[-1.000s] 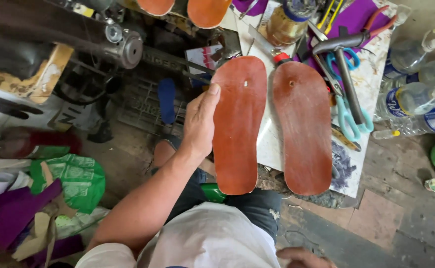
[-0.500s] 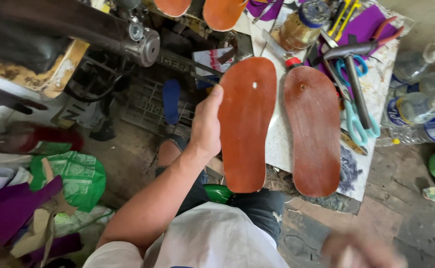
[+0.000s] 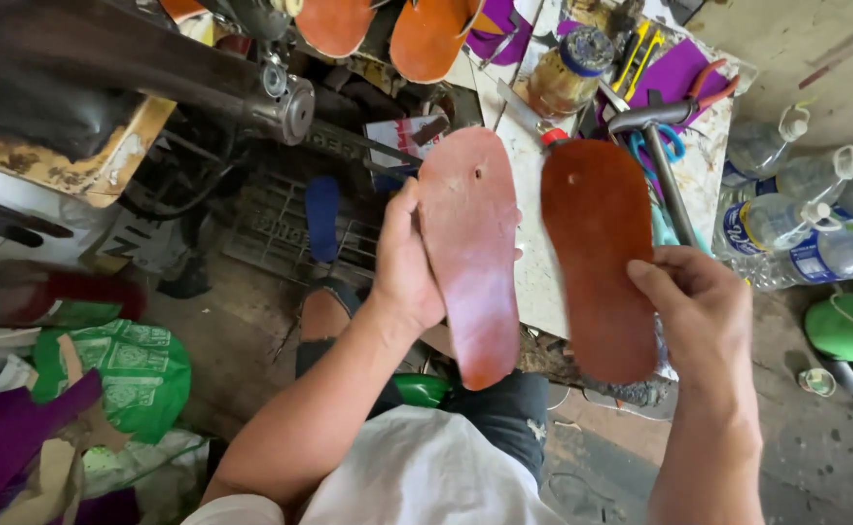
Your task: Trimming leather shoe soles with a knife and hammering nails into them at a repair bench.
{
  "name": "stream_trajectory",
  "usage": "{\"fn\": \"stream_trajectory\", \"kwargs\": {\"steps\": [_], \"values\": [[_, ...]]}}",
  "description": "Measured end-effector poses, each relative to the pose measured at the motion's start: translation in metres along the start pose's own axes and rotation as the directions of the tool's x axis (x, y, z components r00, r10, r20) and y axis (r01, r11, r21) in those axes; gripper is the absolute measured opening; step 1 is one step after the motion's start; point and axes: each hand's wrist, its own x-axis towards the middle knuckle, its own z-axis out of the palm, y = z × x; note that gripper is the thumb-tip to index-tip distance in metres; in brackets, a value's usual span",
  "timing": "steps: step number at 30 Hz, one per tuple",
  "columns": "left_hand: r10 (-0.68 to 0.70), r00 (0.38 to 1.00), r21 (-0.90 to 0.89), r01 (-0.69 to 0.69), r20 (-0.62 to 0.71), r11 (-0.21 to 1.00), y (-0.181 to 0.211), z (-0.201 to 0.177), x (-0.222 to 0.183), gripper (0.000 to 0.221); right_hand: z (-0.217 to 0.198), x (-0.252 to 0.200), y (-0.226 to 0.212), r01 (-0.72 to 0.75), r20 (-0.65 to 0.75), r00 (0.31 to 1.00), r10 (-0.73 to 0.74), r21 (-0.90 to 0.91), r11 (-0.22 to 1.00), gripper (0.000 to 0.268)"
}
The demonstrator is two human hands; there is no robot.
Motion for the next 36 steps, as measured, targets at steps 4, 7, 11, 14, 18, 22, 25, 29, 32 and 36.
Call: {"fn": "stream_trajectory", "kwargs": {"steps": [4, 7, 11, 14, 18, 22, 25, 29, 32, 36], "values": [[0.045, 0.999, 0.036, -0.046, 0.023, 0.998, -0.013, 0.009, 0.008, 0.068, -0.001, -0.029, 0.001, 0.344, -0.142, 0.906, -0.398, -0.298, 0.890, 0.017], [0.111, 0.989, 0.109, -0.121, 0.093, 0.987, -0.036, 0.016, 0.018, 0.071, 0.029, -0.047, 0.001, 0.751, -0.062, 0.536, -0.842, -0.419, 0.509, 0.010], [0.064, 0.997, 0.230, -0.053, -0.042, 0.972, -0.052, 0.036, 0.017, 0.094, 0.069, -0.072, -0.019, 0.841, 0.036, 0.492, -0.870, -0.280, 0.463, 0.012], [0.131, 0.991, 0.117, -0.132, 0.019, 0.984, -0.057, 0.020, 0.025, 0.080, 0.075, -0.080, -0.021, 0.799, -0.034, 0.561, -0.827, -0.241, 0.552, 0.011], [0.126, 0.970, 0.038, -0.137, 0.208, 0.990, -0.051, 0.013, 0.019, 0.086, 0.072, -0.084, -0.021, 0.687, 0.068, 0.726, -0.684, -0.095, 0.720, 0.027], [0.200, 0.917, 0.161, -0.268, 0.344, 0.950, -0.044, 0.024, 0.007, 0.098, 0.071, -0.083, -0.024, 0.718, 0.045, 0.696, -0.717, -0.067, 0.693, 0.038], [0.210, 0.894, 0.150, -0.288, 0.396, 0.946, -0.047, 0.020, 0.011, 0.101, 0.069, -0.086, -0.027, 0.720, 0.026, 0.693, -0.720, -0.080, 0.690, 0.039], [0.217, 0.866, 0.187, -0.330, 0.451, 0.925, -0.045, 0.022, 0.010, 0.102, 0.067, -0.086, -0.029, 0.704, 0.015, 0.709, -0.705, -0.058, 0.708, 0.038], [0.197, 0.851, 0.152, -0.305, 0.487, 0.940, -0.048, 0.021, 0.010, 0.095, 0.068, -0.084, -0.029, 0.728, -0.028, 0.685, -0.728, -0.014, 0.685, 0.041], [0.165, 0.837, 0.083, -0.242, 0.522, 0.967, -0.051, 0.017, 0.016, 0.091, 0.070, -0.083, -0.029, 0.785, -0.074, 0.617, -0.784, -0.025, 0.619, 0.044]]}}
